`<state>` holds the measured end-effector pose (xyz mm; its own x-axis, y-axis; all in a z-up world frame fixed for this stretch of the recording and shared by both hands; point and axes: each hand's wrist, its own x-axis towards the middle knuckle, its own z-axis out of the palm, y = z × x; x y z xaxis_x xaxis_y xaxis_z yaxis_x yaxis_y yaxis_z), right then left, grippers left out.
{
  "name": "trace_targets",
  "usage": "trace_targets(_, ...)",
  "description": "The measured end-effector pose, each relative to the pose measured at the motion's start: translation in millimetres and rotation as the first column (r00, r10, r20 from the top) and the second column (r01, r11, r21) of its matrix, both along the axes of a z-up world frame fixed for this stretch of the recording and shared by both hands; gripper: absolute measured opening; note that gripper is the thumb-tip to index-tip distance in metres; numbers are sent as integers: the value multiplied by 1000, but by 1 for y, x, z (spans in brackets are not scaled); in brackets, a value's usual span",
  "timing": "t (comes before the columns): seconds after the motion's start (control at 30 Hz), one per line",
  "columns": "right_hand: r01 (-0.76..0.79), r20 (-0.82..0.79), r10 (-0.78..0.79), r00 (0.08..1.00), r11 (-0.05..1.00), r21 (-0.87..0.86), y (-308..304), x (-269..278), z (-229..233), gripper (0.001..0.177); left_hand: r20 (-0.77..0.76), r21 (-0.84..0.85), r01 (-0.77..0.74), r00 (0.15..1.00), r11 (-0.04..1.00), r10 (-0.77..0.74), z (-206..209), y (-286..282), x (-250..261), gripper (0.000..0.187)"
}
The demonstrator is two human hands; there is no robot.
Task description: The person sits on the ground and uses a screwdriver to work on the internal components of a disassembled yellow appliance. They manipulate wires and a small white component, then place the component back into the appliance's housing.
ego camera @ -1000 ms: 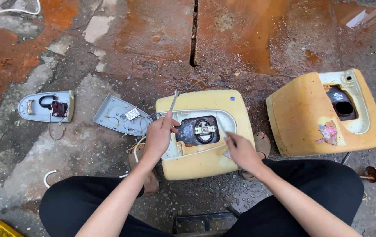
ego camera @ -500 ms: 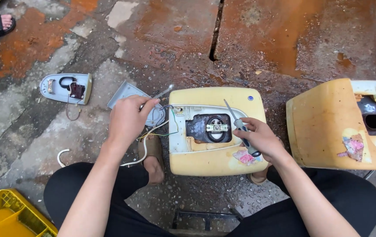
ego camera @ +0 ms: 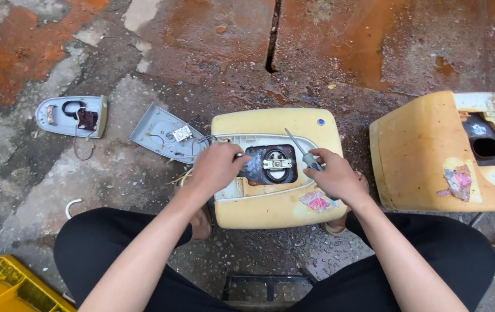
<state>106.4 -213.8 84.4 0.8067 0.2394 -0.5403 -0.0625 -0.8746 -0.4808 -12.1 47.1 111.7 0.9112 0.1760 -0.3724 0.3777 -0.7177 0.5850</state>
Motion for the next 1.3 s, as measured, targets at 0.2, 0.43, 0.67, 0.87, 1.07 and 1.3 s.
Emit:
trace_targets(0.2, -145, 51, 164, 985, 953, -264, 9, -25, 8, 64, 103, -38, 32, 994, 999, -28, -48, -33, -10, 29)
trace_targets(0.43, -239, -31, 251, 967, 869, -433, 21, -43, 3, 82, 264, -129, 80, 963, 988, -44, -40, -59, -14, 28)
trace_targets(0.67, -181, 67, 232, 971, 884, -431, 10, -33, -23, 63, 376, -23, 190, 911, 982, -167, -44, -64, -13, 26)
trace_targets(0.87, -127, 126, 187, 974, 916, -382, 1, -18, -39, 61, 402, -28, 192, 901, 981, -164, -50, -63, -10, 25)
trace_targets(1.07, -121, 124, 184, 975, 910, -397, 3, -12, -24, 74, 388, -57, 177, 911, 983, -141, -47, -60, -4, 25)
trace_targets(1.3, -45, 133, 94, 987, 942, -333, -2, -2, -16, 75, 351, -245, 87, 936, 966, 4, -19, -57, -4, 24)
